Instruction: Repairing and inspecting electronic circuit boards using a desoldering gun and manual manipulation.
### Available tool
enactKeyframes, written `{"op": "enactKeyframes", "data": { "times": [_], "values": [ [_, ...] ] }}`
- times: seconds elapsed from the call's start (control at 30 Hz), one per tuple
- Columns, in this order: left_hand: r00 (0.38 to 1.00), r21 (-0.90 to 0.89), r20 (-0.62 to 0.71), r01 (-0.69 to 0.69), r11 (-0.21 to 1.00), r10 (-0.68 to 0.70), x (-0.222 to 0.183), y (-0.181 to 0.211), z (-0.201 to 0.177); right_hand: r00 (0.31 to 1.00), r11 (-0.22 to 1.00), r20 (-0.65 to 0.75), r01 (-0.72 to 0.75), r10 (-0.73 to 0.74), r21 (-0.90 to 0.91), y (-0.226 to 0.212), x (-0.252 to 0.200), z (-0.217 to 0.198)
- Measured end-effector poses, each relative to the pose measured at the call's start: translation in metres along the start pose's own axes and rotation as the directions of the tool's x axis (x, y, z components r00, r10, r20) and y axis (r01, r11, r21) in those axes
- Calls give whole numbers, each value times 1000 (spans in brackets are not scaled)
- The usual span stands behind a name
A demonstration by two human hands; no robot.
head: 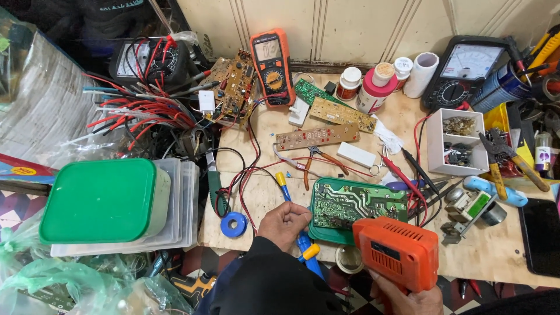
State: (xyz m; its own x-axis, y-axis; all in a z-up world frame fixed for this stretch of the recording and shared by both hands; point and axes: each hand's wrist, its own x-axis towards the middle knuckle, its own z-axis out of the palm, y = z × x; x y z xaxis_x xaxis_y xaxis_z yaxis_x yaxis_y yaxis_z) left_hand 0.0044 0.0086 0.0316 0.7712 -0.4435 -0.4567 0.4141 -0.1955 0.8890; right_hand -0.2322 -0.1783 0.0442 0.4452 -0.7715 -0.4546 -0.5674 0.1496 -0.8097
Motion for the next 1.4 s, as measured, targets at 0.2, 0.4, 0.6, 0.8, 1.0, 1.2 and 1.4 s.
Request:
{"op": "enactKeyframes", "data": {
  "times": [0.2, 0.4, 0.6, 0.8, 1.0, 1.2, 1.4],
  "values": [
    [999, -36, -9, 33, 999, -33, 4, -3, 5, 985, 986, -36, 167, -168, -29, 17, 4, -1],
    [1000, -24, -8, 27, 999, -28, 4, 0, 5, 988, 980, -22, 152, -156, -128, 30, 14, -4],
    [999, -17, -7, 38, 999, -38, 4, 0, 6, 992, 983, -4, 128, -130, -129, 24, 11, -1],
    [1000, 0, -17, 18, 1000, -18, 4, 0, 6, 994, 973, -59, 75, -90, -220, 30, 12, 1],
    [1000, 19, 1, 20, 1000, -20, 5, -3, 5, 995, 993, -59, 69, -75, -98, 14, 5, 3],
    [999, 21, 5, 49, 999, -49, 4, 5, 6, 997, 994, -59, 47, -53, -101, 19, 8, 3],
    [999, 16, 11, 35, 999, -35, 6, -5, 5, 988, 979, -40, 145, -152, -147, 23, 9, 3]
  ]
}}
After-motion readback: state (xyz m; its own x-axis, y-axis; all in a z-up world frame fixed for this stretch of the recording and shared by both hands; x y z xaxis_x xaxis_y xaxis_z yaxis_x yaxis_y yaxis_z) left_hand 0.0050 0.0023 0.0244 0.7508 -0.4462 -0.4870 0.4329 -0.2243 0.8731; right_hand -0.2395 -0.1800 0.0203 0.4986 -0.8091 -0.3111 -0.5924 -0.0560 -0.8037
